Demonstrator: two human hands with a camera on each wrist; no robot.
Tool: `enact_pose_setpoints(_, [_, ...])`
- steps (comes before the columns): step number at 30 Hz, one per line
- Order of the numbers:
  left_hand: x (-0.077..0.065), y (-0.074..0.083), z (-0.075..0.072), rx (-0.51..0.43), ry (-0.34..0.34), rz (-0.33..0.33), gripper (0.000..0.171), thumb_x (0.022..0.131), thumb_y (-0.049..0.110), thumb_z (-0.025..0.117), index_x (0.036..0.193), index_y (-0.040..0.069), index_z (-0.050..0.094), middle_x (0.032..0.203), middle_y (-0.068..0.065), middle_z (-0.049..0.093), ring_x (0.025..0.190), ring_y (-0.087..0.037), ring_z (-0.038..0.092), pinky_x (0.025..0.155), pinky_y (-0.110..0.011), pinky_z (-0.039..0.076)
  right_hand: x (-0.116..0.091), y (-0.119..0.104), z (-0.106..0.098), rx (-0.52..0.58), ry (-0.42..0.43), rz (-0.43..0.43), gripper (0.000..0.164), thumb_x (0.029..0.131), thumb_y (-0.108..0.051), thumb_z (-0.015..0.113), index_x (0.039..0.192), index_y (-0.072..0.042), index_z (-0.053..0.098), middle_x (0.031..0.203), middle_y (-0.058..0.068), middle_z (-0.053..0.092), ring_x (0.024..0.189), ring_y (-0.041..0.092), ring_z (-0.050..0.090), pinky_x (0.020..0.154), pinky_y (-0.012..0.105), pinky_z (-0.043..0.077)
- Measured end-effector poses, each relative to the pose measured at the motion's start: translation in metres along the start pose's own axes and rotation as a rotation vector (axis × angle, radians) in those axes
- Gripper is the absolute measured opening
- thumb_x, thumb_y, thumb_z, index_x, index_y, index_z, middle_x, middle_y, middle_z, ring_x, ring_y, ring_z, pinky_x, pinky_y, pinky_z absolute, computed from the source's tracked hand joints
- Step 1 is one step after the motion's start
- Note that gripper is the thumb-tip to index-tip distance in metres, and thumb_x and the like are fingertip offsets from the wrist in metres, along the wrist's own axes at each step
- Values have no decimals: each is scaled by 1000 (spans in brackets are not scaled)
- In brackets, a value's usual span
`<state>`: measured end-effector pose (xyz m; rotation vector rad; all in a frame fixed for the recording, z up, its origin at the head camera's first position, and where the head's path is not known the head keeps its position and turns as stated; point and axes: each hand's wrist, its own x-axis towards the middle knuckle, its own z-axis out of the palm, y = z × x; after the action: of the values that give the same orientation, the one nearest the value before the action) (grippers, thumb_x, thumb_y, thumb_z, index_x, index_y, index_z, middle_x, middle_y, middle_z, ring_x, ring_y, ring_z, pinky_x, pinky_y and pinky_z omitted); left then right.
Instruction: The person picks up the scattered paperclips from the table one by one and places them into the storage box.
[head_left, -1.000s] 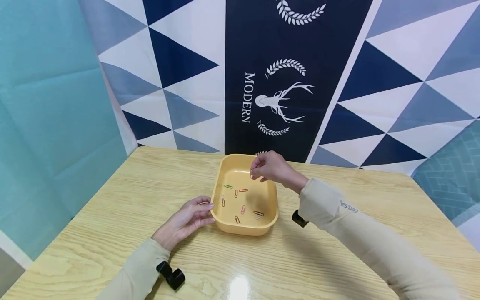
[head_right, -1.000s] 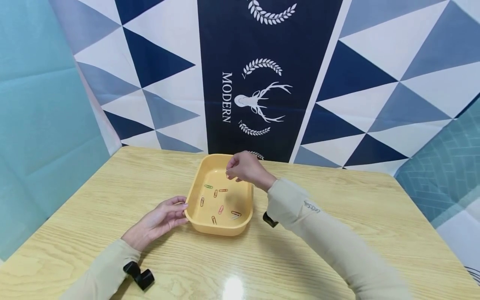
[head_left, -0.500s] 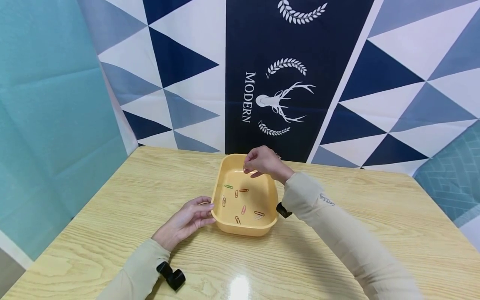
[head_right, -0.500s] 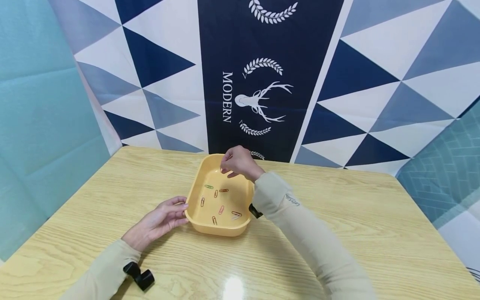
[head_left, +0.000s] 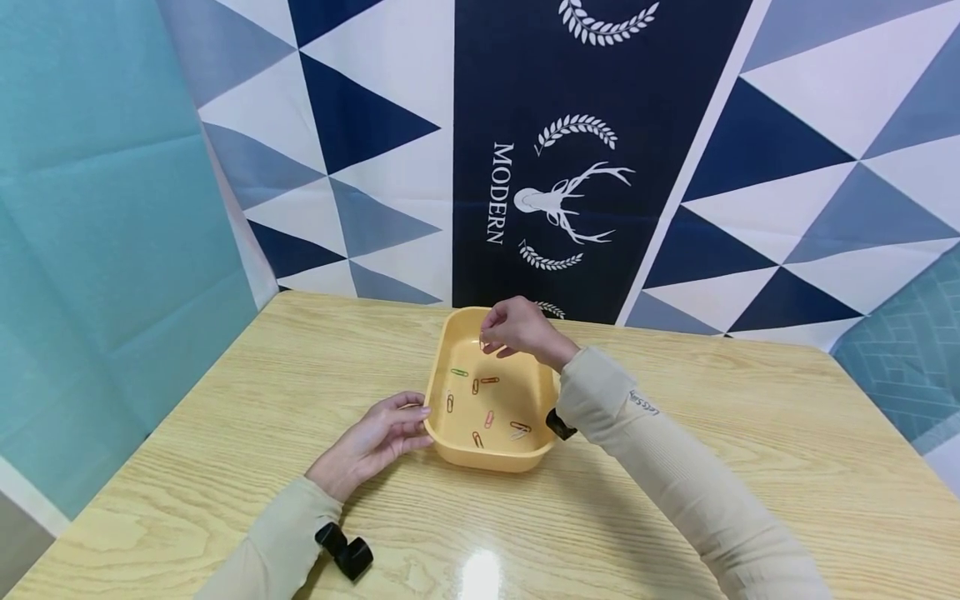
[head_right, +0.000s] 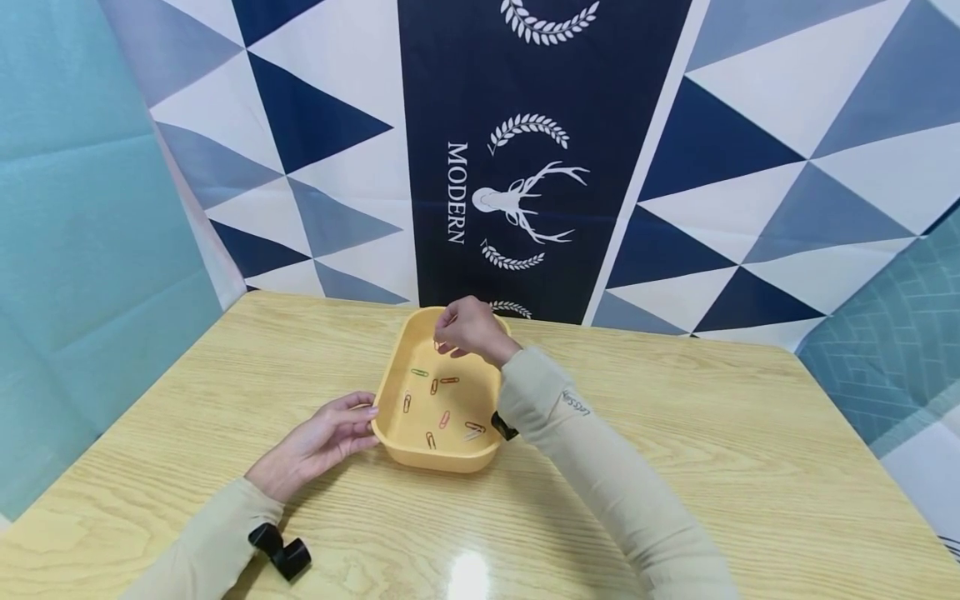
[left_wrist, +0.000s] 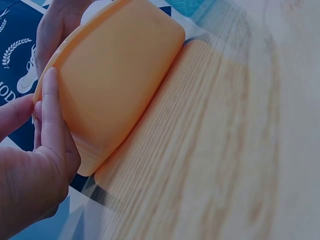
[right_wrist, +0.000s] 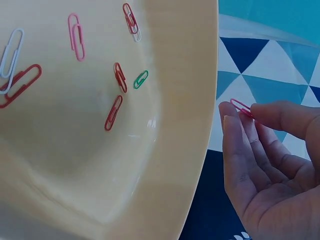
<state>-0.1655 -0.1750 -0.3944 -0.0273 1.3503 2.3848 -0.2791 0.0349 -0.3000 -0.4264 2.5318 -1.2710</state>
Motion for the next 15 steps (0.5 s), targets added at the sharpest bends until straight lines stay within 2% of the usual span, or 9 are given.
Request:
enact_pose_setpoints(8, [0, 1, 1, 0, -5, 8, 16, 94, -6, 48, 109, -4, 43, 89, -10, 57, 73, -13, 60, 69, -24, 59, -2, 3, -4, -21, -20, 27, 12, 86, -1, 67, 96, 4, 62, 91, 15, 68, 85, 33, 69, 73, 41, 60])
enact_pose_setpoints(15, [0, 1, 1, 1, 6, 1, 19, 95, -6, 48, 113, -6, 41, 94, -13, 57, 77, -15, 61, 72, -25, 58, -7, 11, -11, -55, -22, 19, 13, 88, -3, 66, 98, 5, 63, 95, 14, 66, 81, 26, 69, 72, 39, 60])
